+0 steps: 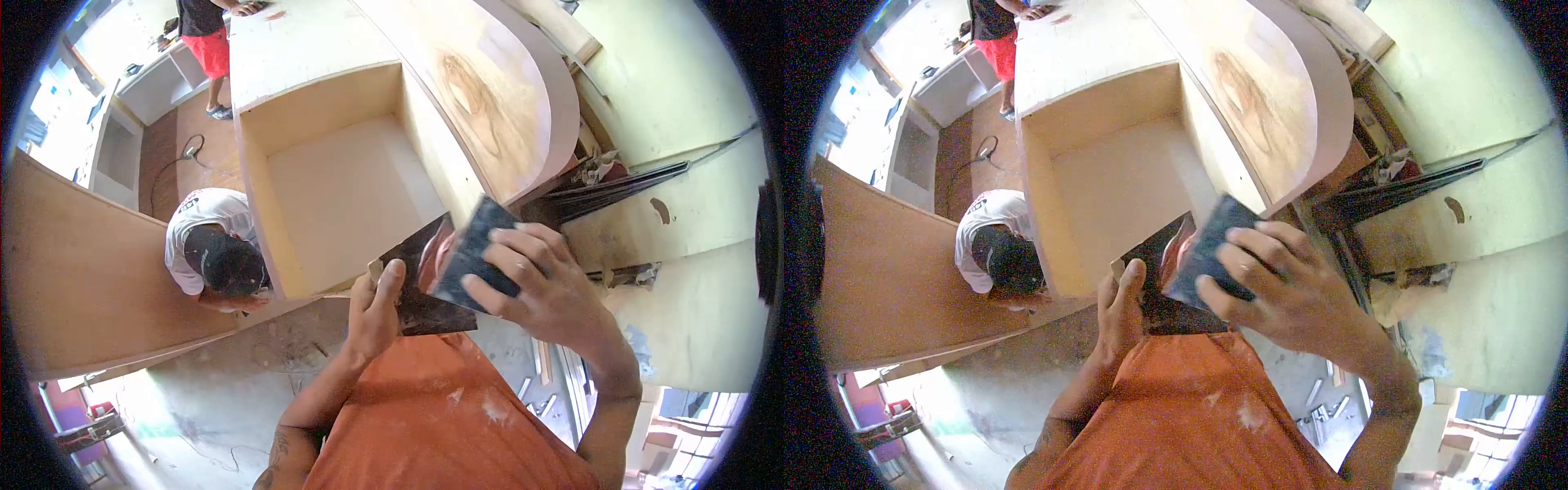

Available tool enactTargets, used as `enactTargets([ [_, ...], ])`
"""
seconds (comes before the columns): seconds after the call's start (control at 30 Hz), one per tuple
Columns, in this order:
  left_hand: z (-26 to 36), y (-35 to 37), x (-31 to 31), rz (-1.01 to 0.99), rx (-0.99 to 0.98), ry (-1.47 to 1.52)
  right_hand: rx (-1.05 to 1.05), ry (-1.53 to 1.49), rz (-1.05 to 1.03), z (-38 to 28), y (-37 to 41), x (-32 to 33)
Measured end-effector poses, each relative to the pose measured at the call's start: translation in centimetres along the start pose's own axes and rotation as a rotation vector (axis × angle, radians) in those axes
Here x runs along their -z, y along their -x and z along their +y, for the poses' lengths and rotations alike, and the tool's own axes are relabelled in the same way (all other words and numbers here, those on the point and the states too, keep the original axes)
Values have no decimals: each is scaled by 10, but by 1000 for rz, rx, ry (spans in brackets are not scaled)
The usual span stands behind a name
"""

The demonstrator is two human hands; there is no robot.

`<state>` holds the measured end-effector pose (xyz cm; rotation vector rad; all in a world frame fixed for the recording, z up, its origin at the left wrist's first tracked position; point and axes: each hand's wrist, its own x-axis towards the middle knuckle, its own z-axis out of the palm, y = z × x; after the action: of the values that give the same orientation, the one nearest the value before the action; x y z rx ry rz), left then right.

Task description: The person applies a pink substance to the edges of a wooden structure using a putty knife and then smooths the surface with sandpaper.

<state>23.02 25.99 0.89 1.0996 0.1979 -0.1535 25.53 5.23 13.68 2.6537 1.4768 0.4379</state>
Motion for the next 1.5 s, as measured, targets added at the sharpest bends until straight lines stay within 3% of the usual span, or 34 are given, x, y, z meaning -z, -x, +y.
enactTargets([
  [0.13,17,4,5,14,-99,-225,-30,-42,-242,-11,-2,2],
  [0.27,35,14,5,-28,-37,-297,-82,-147,15,-23,-10,-22],
  [0.33,34,11,6,14,-32,-280,-51,-90,-29,-20,-2,-19],
  [0.43,39,16,5,172,19,73,-214,-411,294,-45,8,-23],
  [0.47,37,13,-3,179,14,77,-151,-551,435,-52,9,-39],
  [0.53,28,8,-12,219,165,473,-493,-967,542,-71,2,-67],
  [0.57,15,9,-8,135,151,474,-492,-965,545,-59,5,-80],
  [0.63,7,14,-7,115,101,403,-557,-500,282,-22,11,-94],
  [0.67,4,16,-7,97,54,332,-574,-498,279,-24,15,-87],
  [0.73,20,16,-15,101,146,337,-499,-483,329,-21,18,-52],
  [0.77,24,13,-14,87,150,308,-244,-366,166,-19,19,-38],
  [0.8,24,12,-14,70,153,274,-253,-366,166,-19,19,-28],
  [0.83,3,4,-8,119,57,227,-186,-272,18,-20,18,-19],
  [0.9,2,2,-9,114,65,161,-123,-93,-190,-15,13,5],
  [1.07,5,1,-4,58,23,-100,26,-77,-190,-8,8,-16],
  [1.17,1,-3,-3,11,-11,-72,-28,-17,-129,-5,6,-11],
  [1.27,15,-4,-10,21,-54,-76,-47,-155,-74,-9,2,-30],
  [1.33,8,-13,7,60,52,67,-138,-233,-50,-8,10,-22],
  [1.37,14,-12,5,70,53,70,-172,-335,100,-17,6,-27],
  [1.4,23,-11,-1,100,118,218,-164,-339,100,-28,5,-46],
  [1.47,30,-11,-3,118,174,359,-378,-840,475,-47,1,-88],
  [1.5,30,-10,-1,116,172,342,-449,-750,506,-41,-15,-91],
])
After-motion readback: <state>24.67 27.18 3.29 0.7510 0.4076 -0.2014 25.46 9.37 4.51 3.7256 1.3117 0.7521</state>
